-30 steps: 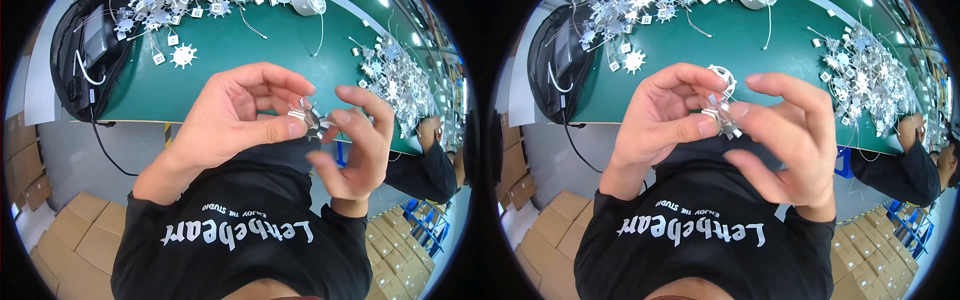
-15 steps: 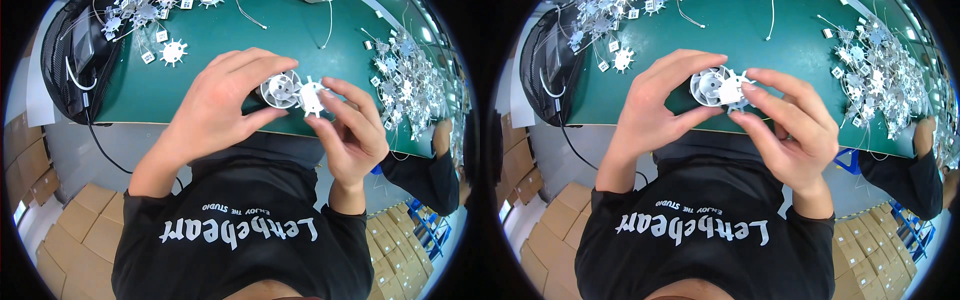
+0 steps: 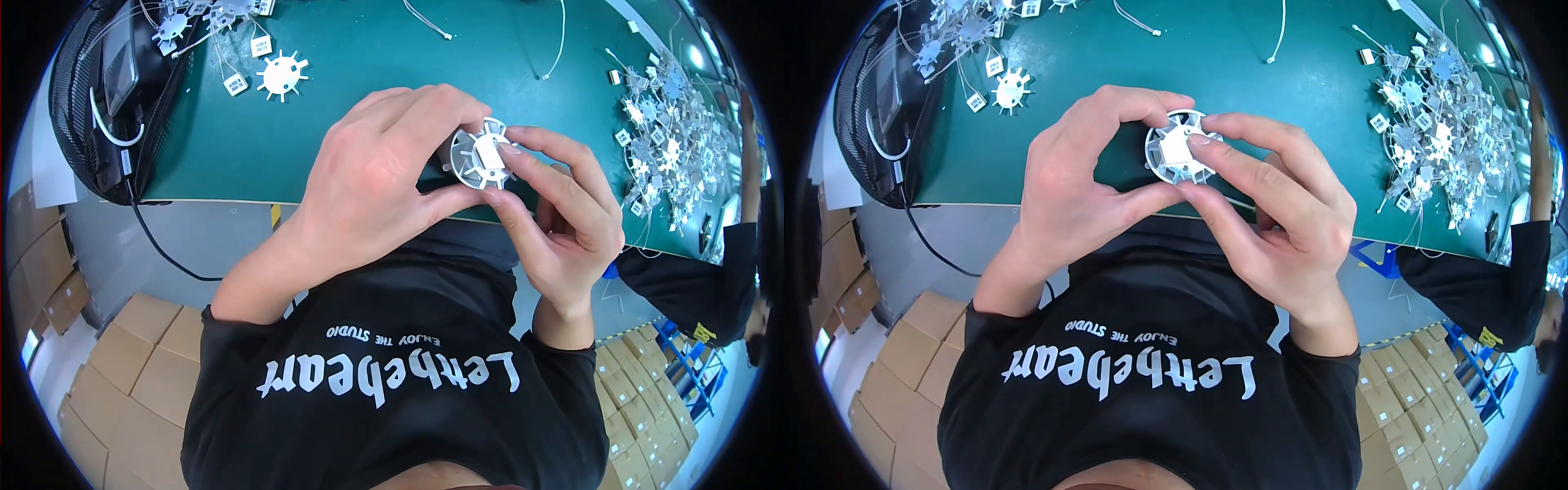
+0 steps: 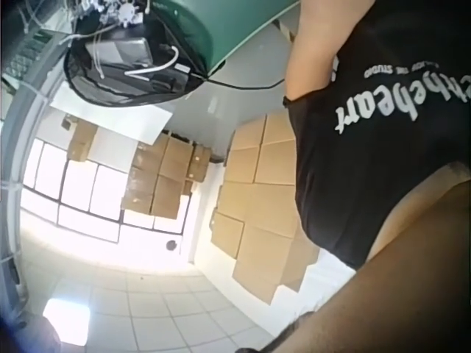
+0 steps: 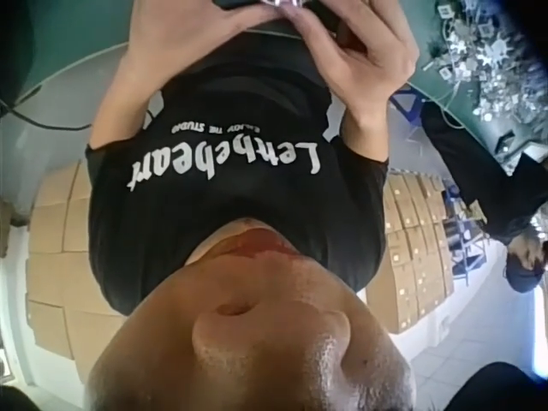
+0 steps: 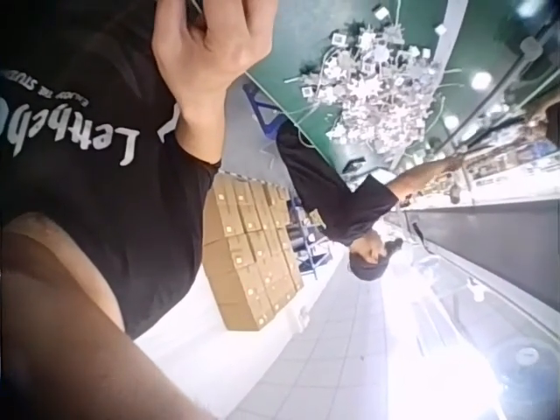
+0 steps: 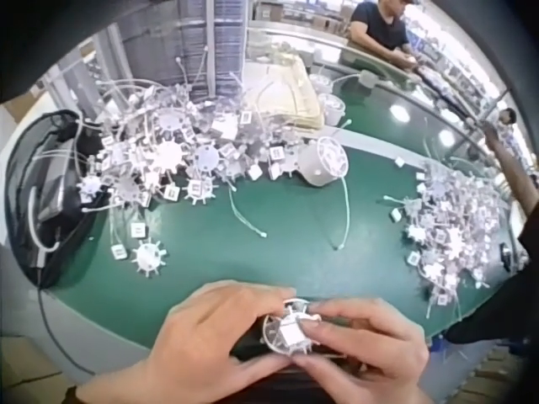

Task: Assembling decorative snowflake lights by inserting internal components and managing wiring on a production line.

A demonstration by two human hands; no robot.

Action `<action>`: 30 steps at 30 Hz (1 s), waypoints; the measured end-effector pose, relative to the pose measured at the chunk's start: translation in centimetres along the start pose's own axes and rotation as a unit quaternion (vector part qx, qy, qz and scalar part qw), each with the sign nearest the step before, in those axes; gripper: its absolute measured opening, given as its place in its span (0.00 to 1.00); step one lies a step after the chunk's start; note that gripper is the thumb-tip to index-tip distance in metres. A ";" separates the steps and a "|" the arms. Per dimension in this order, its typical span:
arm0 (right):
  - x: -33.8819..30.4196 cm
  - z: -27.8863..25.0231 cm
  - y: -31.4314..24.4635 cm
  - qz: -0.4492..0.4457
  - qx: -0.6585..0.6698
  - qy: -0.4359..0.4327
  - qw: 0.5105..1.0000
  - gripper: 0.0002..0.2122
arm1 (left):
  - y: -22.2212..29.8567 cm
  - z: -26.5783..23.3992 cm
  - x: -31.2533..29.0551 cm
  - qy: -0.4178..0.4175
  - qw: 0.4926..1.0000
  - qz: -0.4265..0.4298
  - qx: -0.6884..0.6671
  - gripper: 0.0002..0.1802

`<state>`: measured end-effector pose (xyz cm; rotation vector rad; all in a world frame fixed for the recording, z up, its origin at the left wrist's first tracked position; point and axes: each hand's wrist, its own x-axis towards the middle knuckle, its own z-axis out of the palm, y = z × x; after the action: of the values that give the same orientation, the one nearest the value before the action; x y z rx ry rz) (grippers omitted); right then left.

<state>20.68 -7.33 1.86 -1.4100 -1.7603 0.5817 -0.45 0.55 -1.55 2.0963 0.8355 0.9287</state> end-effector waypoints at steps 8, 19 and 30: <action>1.0 -2.4 -1.1 0.041 -0.095 0.069 0.992 0.18 | 0.1 0.0 0.2 0.004 1.000 0.014 0.012 0.35; -0.2 1.4 -0.8 0.009 -0.045 0.027 0.999 0.18 | 0.5 0.7 0.0 0.032 0.997 -0.051 -0.057 0.32; 0.5 0.4 0.3 -0.028 -0.050 0.031 0.998 0.16 | 0.3 0.2 0.3 0.014 1.000 -0.016 -0.020 0.31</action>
<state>20.48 -6.71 1.58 -1.4261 -1.7955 0.4209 -0.03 0.57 -1.29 2.0340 0.8542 0.9532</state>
